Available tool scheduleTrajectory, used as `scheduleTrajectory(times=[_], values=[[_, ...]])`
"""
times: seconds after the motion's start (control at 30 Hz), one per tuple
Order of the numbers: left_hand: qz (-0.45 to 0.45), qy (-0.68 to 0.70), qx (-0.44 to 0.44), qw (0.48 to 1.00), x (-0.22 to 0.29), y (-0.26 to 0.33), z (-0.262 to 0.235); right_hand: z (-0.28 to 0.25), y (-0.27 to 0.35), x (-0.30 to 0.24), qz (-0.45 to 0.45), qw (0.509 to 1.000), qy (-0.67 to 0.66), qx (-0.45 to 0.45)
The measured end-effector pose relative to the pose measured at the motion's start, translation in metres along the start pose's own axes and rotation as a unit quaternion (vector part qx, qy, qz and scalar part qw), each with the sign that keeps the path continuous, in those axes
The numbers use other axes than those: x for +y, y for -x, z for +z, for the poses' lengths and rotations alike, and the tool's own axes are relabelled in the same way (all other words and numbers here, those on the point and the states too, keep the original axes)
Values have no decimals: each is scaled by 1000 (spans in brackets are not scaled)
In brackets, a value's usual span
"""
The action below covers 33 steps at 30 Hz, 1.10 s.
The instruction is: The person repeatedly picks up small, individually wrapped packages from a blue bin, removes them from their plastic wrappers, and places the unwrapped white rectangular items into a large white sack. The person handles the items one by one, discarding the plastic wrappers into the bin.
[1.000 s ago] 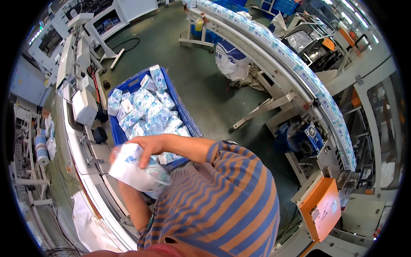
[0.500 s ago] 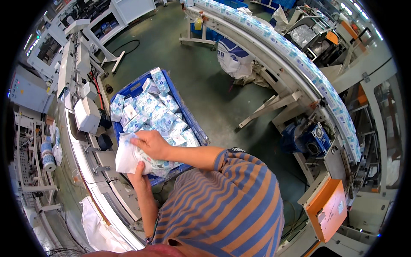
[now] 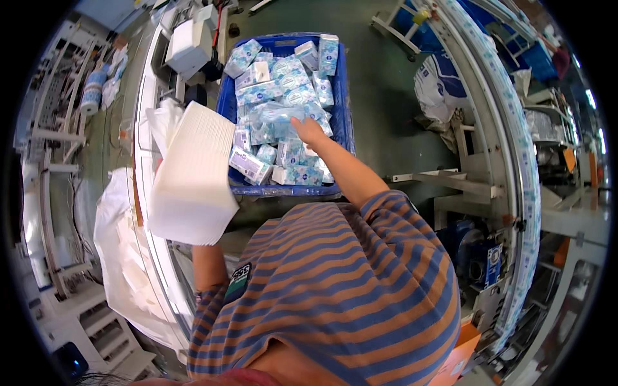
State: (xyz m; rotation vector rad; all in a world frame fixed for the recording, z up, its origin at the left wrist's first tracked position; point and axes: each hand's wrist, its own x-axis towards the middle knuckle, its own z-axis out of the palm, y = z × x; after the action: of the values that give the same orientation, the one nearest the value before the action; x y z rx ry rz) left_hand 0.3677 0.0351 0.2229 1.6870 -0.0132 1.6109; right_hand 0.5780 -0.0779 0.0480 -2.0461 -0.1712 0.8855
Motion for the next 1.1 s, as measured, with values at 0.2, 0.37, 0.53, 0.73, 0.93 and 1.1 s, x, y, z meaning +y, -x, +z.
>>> scheduleTrajectory(times=[0.2, 0.37, 0.53, 0.73, 0.93, 1.1], values=[[127, -97, -107, 981, -12, 14, -16, -9, 57, -78, 64, 918, -221, -322], [155, -220, -416, 869, 2, 18, -16, -1, 109, -114, -69, 779, -443, -438], [-14, -238, -423, 874, 4, -8, -25, 14, 111, -105, -168, 868, -428, -187], [-73, -355, -278, 890, 4, 9, 9, 39, 122, -98, -154, 847, -486, -153], [-450, -16, -10, 893, 10, 9, -15, 51, 122, -80, -15, 765, -536, -357], [-421, 62, 141, 894, 28, -2, -40, 61, 137, -80, 45, 682, -572, -454]])
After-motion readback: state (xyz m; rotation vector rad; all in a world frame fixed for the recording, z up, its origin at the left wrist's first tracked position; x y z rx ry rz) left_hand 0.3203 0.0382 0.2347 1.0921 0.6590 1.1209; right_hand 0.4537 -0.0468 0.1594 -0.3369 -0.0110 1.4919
